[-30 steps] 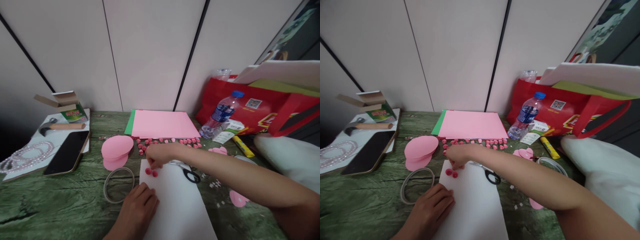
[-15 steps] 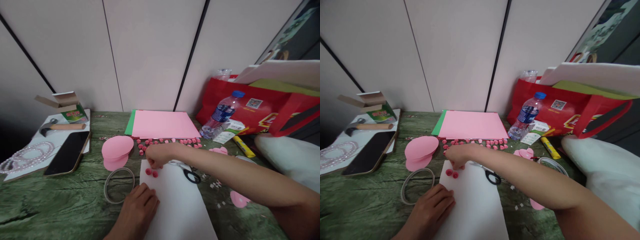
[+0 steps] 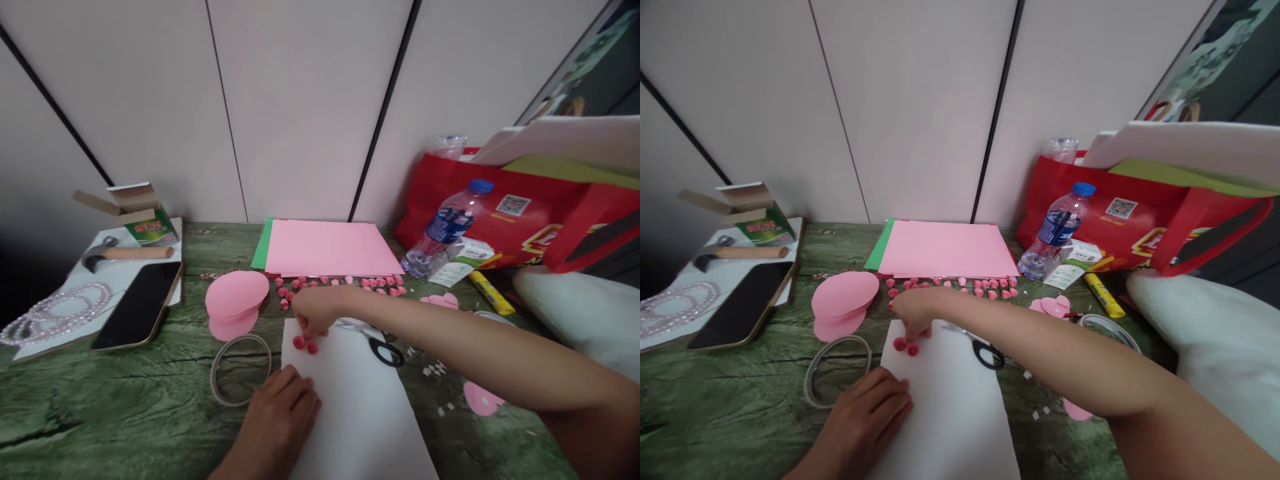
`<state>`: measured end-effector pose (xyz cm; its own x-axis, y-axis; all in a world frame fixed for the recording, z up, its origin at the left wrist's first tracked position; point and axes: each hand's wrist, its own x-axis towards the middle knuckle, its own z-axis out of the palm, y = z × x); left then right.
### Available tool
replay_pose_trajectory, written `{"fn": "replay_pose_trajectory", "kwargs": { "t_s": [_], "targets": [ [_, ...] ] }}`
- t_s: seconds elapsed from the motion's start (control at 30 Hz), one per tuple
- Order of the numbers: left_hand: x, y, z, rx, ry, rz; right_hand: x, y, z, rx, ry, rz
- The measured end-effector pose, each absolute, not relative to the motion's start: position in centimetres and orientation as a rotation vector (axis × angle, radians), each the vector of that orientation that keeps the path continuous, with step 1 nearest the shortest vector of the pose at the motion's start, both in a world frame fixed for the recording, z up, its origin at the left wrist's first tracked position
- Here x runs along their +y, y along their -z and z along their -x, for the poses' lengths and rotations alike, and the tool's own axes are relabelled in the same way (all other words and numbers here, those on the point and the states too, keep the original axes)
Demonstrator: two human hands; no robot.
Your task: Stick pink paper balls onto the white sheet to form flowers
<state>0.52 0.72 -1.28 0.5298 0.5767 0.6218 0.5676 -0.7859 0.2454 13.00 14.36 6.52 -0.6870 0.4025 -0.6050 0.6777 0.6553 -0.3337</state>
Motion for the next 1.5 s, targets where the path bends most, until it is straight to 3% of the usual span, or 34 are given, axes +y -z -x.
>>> {"fn": "replay_pose_trajectory", "kwargs": {
  "t_s": [0.77,1.27,1.5],
  "targets": [
    [0.7,1.2,-0.4,1.021,-1.080,-2.744,15.1,-5.4,-14.1,2.378,0.988,-0.877],
    [0.8,1.6,-0.4,1.002,-1.119,-2.760,13.1,-7.2,-12.2,2.278,0.740,-1.172],
    [0.7,1.5,-0.2,1.021,-1.082,-2.769,13.7,-6.2,-12.0,2.218,0.780,-1.263]
  ]
}}
